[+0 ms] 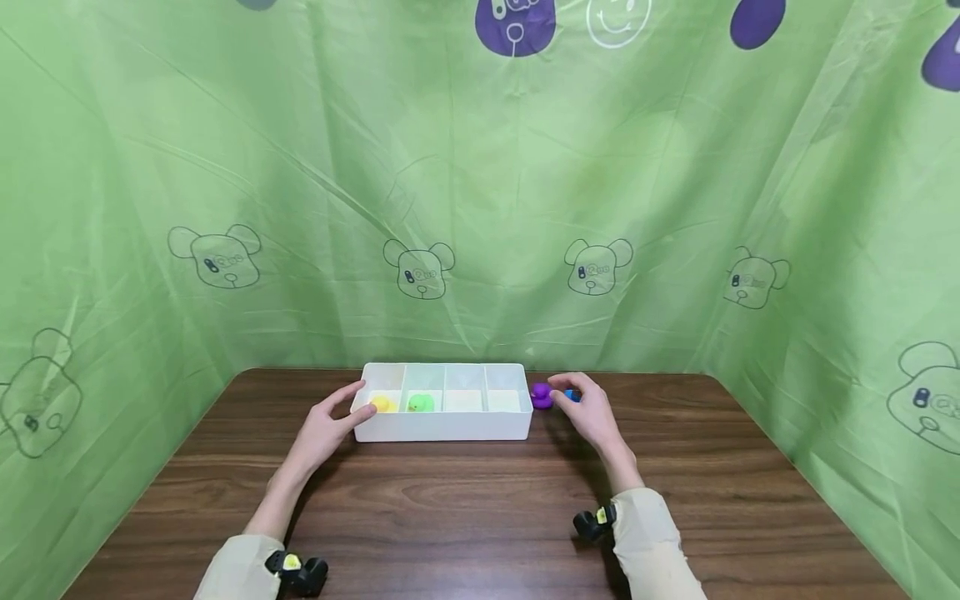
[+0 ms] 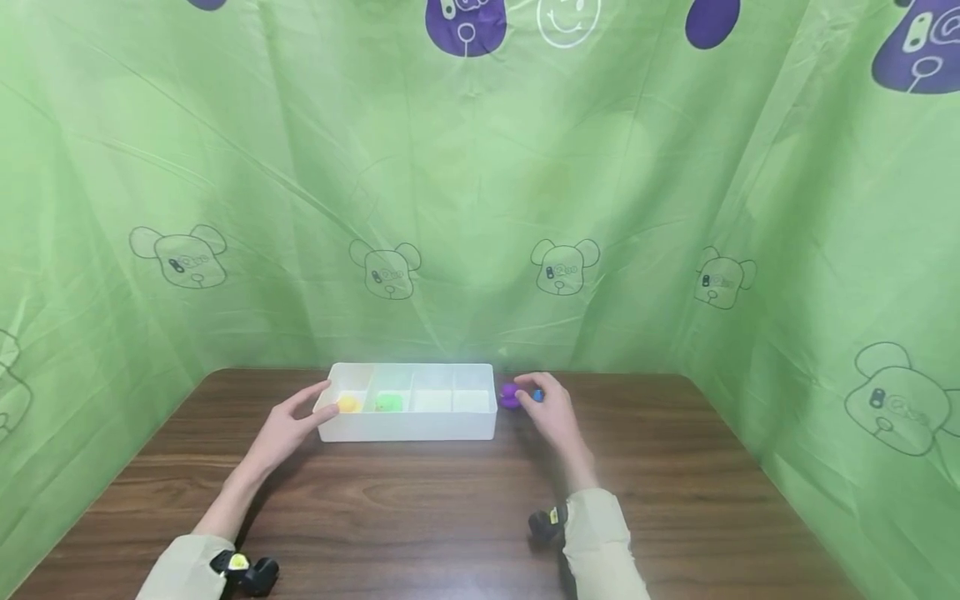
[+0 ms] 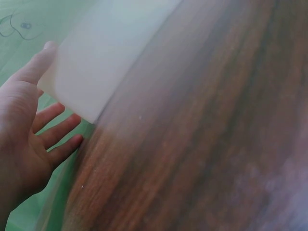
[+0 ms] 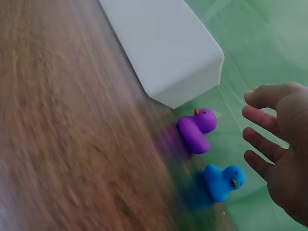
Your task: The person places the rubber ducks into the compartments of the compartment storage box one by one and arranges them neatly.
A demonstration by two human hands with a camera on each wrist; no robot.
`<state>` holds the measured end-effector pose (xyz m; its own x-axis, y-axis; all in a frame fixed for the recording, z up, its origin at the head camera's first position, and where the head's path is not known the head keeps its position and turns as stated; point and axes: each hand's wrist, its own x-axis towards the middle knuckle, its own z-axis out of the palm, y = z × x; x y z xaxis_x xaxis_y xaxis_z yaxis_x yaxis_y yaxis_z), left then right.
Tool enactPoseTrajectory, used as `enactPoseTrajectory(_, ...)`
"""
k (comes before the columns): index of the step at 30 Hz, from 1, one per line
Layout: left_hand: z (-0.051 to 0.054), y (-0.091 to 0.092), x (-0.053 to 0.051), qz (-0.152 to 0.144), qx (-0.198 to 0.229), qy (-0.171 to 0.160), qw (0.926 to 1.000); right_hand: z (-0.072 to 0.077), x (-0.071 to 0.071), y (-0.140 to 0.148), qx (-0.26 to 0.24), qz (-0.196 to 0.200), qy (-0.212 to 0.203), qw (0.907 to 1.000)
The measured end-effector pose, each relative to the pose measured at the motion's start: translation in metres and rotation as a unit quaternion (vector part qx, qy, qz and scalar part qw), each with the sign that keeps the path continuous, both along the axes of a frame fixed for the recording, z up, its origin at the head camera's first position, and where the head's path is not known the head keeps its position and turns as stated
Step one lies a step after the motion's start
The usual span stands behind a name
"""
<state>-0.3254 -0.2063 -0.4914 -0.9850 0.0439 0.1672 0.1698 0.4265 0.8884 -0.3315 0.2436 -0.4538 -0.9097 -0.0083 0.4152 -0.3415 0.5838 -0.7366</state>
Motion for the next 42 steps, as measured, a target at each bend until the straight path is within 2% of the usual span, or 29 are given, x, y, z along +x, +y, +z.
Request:
enactPoseTrajectory(8,-0.003,0.001,0.000,0.000,0.002,-0.002,1.0000,-0.003,-0.001,0.011,0.012,-0.026,0.006,0.9996)
enactPoseTrajectory(22,-0.004,-0.001,0.002,0.005,0.002,0.007,1.0000,-0.016,-0.005,0.030,-0.014,-0.039,0.006,0.9991)
enactPoseTrajectory(35,-0.001,0.002,0.003,0.006,-0.001,0.003,1.0000,-0.036,-0.011,0.041,0.004,-0.045,-0.047,0.9979)
enactPoseTrajectory(42,0.000,0.003,0.002,0.005,0.001,0.004,1.0000,-0.038,-0.015,0.042,0.002,-0.055,-0.048,0.9973)
